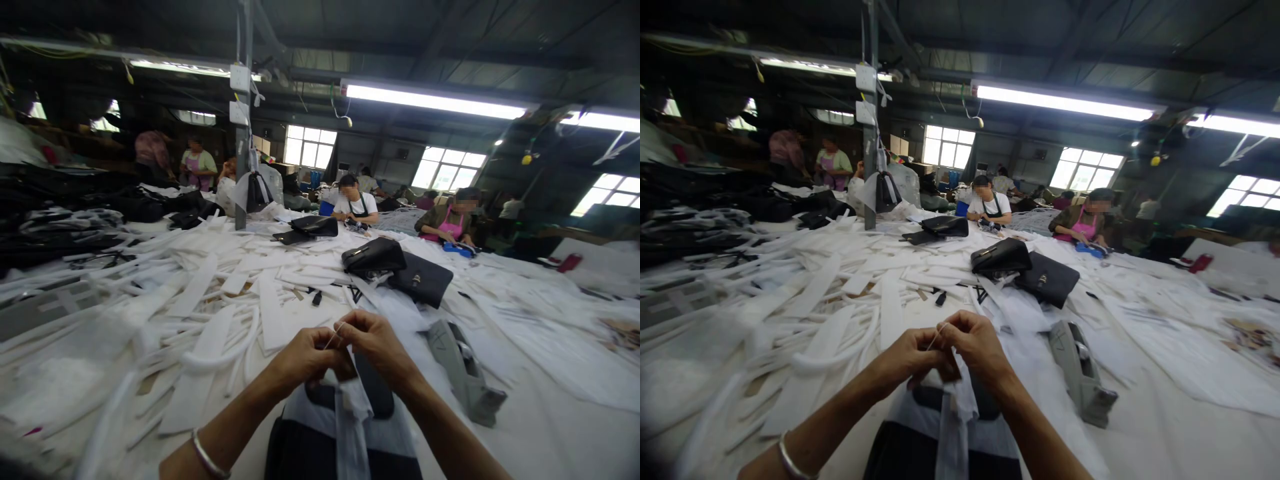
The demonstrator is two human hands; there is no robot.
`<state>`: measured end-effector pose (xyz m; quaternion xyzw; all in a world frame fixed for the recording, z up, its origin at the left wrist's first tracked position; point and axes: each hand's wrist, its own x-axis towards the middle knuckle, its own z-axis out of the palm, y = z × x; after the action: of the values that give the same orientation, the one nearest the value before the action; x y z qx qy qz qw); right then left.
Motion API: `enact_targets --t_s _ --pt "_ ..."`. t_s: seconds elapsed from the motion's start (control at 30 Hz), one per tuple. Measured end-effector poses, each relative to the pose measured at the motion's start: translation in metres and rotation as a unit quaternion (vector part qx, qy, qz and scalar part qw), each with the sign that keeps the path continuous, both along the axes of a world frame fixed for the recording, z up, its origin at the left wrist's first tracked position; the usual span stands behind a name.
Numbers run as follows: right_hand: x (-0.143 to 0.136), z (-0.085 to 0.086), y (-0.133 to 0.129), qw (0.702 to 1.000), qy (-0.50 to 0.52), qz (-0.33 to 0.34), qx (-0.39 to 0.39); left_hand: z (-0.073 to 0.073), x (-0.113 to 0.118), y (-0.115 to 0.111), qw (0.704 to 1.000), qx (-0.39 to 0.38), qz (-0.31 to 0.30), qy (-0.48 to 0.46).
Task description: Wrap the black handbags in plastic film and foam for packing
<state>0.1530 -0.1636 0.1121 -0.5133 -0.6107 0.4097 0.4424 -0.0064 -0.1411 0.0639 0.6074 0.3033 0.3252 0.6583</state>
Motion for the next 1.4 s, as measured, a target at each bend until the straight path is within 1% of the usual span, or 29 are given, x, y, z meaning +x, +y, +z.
enact_targets --t_s 0.07,0.2,0.23,0.27,0.37,0.43,0.47,0.6,0.63,0.67,0.7,0.77,0.83,0.9,0.93,1.0,1.07,1.1,1.13,1.2,1.27,1.33,1.4 --pt "0.004 0.001 -0.002 1.000 -0.003 -0.006 0.008 -0.002 0.007 -0.002 1.000 0.005 0.010 -0.003" --pt "0.016 -0.002 -0.014 0.989 -0.066 -0.098 0.083 -0.008 0.016 -0.001 0.996 -0.024 0.064 -0.052" --pt "0.019 -0.003 -0.018 0.984 -0.091 -0.108 0.106 -0.010 0.018 0.000 0.995 -0.031 0.070 -0.067" --pt "0.022 -0.005 -0.023 0.980 -0.116 -0.104 0.128 -0.011 0.019 0.001 0.993 -0.038 0.072 -0.083" --pt "0.028 -0.011 -0.033 0.963 -0.202 -0.038 0.175 -0.016 0.023 0.001 0.989 -0.062 0.057 -0.125" --pt "0.029 -0.017 -0.036 0.941 -0.263 -0.006 0.212 -0.018 0.025 0.000 0.986 -0.078 0.046 -0.141" --pt "0.029 -0.019 -0.036 0.925 -0.296 -0.002 0.237 -0.020 0.027 0.000 0.985 -0.083 0.043 -0.143" --pt "0.028 -0.028 -0.030 0.842 -0.409 -0.033 0.350 -0.025 0.030 -0.001 0.986 -0.089 0.043 -0.132" --pt "0.028 -0.029 -0.028 0.828 -0.425 -0.044 0.364 -0.025 0.030 0.000 0.987 -0.090 0.041 -0.130" --pt "0.028 -0.029 -0.026 0.822 -0.431 -0.052 0.369 -0.025 0.029 0.000 0.987 -0.093 0.039 -0.129" --pt "0.028 -0.029 -0.024 0.826 -0.428 -0.057 0.363 -0.025 0.028 0.001 0.986 -0.097 0.036 -0.128" --pt "0.028 -0.027 -0.022 0.855 -0.393 -0.064 0.331 -0.025 0.025 0.005 0.987 -0.105 0.039 -0.120" --pt "0.029 -0.023 -0.021 0.891 -0.340 -0.074 0.292 -0.026 0.020 0.010 0.987 -0.098 0.059 -0.110" --pt "0.030 -0.017 -0.021 0.910 -0.302 -0.081 0.271 -0.025 0.014 0.015 0.989 -0.063 0.094 -0.093" --pt "0.029 -0.015 -0.021 0.915 -0.292 -0.080 0.268 -0.024 0.011 0.017 0.990 -0.029 0.113 -0.081" --pt "0.027 -0.010 -0.021 0.920 -0.283 -0.066 0.262 -0.017 0.006 0.019 0.988 0.067 0.131 -0.045" --pt "0.023 -0.005 -0.020 0.926 -0.271 -0.045 0.260 -0.007 0.005 0.017 0.978 0.171 0.118 -0.009" --pt "0.021 -0.003 -0.019 0.928 -0.263 -0.036 0.261 -0.002 0.005 0.014 0.973 0.207 0.102 -0.003" --pt "0.019 -0.001 -0.019 0.931 -0.253 -0.030 0.263 0.004 0.006 0.012 0.971 0.226 0.082 -0.003" --pt "0.015 0.003 -0.018 0.939 -0.228 -0.027 0.256 0.011 0.009 0.008 0.975 0.216 0.050 -0.016" --pt "0.014 0.007 -0.017 0.956 -0.189 -0.034 0.222 0.013 0.010 0.005 0.983 0.179 0.028 -0.026" --pt "0.015 0.010 -0.017 0.975 -0.133 -0.036 0.176 0.009 0.010 0.004 0.990 0.140 0.005 -0.032" --pt "0.015 0.011 -0.015 0.990 -0.052 -0.019 0.127 0.002 0.009 0.005 0.994 0.094 -0.018 -0.052"
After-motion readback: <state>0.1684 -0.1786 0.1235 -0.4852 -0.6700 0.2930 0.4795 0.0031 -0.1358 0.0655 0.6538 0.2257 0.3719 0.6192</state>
